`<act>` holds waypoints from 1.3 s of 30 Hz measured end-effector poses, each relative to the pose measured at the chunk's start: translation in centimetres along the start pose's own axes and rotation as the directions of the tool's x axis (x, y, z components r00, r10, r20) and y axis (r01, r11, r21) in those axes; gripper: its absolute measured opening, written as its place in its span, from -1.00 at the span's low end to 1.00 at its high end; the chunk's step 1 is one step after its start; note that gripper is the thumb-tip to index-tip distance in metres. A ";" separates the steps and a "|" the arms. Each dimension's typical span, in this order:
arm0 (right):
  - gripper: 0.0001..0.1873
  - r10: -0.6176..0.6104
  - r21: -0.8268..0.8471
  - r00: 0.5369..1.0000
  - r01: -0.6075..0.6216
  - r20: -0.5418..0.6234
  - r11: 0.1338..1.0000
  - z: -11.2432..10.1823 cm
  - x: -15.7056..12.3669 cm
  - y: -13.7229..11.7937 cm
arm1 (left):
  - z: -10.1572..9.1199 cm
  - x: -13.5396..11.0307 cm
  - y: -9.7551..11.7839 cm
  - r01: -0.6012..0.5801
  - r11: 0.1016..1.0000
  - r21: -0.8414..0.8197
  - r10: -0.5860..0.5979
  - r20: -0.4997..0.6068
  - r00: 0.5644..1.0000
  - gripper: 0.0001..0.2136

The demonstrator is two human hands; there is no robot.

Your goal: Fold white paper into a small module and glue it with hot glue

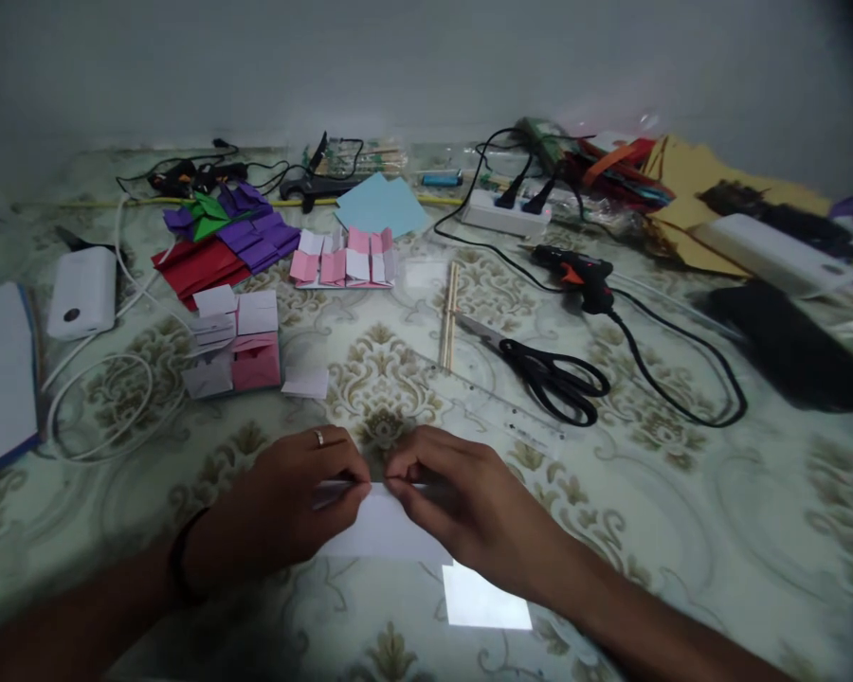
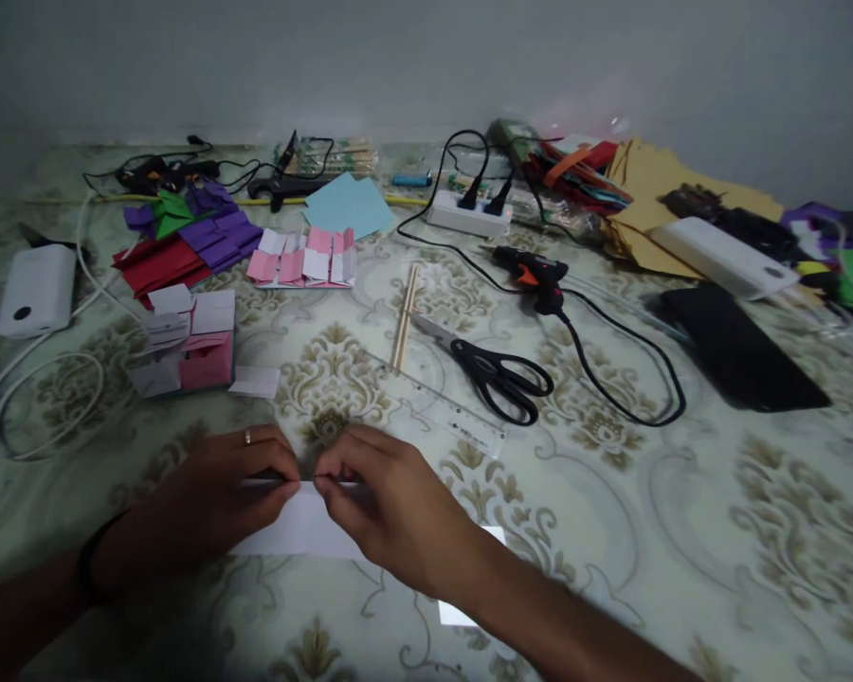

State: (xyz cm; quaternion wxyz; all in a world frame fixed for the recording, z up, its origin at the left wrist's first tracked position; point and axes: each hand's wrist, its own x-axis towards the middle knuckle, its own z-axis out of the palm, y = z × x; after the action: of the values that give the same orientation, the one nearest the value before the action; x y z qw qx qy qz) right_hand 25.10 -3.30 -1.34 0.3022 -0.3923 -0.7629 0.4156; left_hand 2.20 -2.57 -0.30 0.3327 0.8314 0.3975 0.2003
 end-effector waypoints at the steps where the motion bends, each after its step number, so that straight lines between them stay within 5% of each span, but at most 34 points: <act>1: -0.89 -0.010 0.006 1.000 0.010 0.000 1.000 0.2 -0.1 -0.1 | 0.1 -0.1 0.1 -0.010 1.000 -0.001 0.010 -0.005 1.000 -0.88; 14: -0.86 -0.138 -0.064 0.989 0.134 -0.061 0.989 0.6 -0.1 -0.3 | 0.0 -0.6 0.6 -0.095 0.995 0.015 0.095 -0.003 0.995 -0.85; 33: -0.87 0.077 -0.105 0.994 -0.085 -0.081 0.991 -4.2 1.1 1.2 | -3.2 0.3 -2.4 0.099 0.991 -0.091 -0.113 -0.170 0.979 -0.88; 39: -0.93 0.019 -0.117 0.976 -0.045 -0.217 0.992 -4.3 1.3 1.8 | -3.5 0.5 -2.8 0.128 0.988 -0.086 -0.138 -0.133 0.981 -0.87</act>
State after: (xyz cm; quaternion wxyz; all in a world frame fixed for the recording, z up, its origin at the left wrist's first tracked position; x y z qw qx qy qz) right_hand 28.41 0.08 -0.71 0.3521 -0.4649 -0.7430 0.3284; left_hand -1.11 0.52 0.20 0.3485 0.7736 0.4665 0.2501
